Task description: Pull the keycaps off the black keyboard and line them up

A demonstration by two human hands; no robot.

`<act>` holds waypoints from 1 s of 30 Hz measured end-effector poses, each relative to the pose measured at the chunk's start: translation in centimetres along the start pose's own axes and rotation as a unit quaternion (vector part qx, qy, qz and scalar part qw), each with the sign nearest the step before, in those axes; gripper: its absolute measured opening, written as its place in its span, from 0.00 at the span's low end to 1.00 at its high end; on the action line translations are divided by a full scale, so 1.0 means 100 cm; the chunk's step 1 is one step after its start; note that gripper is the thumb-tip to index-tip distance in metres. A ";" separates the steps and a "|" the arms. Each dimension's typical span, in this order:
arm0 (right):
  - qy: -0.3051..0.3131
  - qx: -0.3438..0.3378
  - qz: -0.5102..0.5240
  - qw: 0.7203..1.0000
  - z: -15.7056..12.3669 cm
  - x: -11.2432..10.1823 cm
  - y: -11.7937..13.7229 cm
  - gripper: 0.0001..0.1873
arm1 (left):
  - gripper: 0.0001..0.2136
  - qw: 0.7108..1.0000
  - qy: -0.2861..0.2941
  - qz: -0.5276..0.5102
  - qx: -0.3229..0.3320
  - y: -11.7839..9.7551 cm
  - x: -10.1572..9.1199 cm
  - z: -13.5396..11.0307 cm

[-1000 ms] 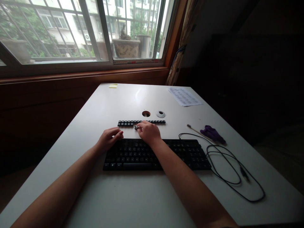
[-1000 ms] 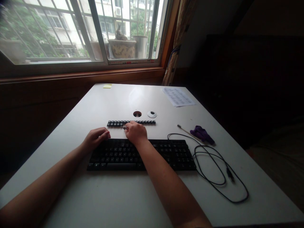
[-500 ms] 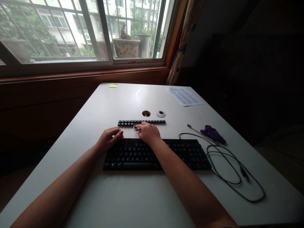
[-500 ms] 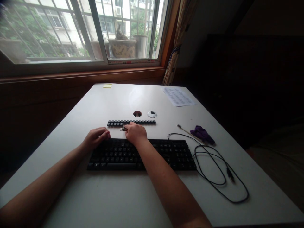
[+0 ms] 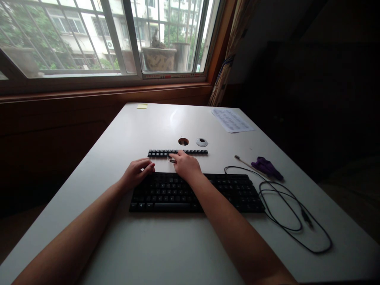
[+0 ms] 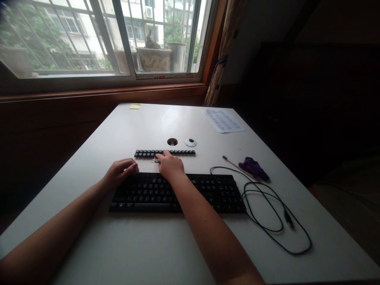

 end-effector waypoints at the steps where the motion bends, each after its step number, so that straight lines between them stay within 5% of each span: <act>1: 0.001 0.000 0.000 1.000 0.000 0.000 0.000 0.24 | 0.16 1.000 0.000 0.002 0.001 0.000 0.000 0.000; 30: -0.009 0.000 0.008 1.000 0.001 0.002 -0.001 0.26 | 0.15 1.000 0.003 0.004 0.001 0.004 0.001 -0.001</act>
Point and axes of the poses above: each hand's wrist, its own z-axis towards the middle knuckle, its own x-axis out of the palm, y = z × x, the point moved 3 cm from there along z, towards the middle knuckle, and after that the axes turned 6 degrees about x, right-handed, at the moved point
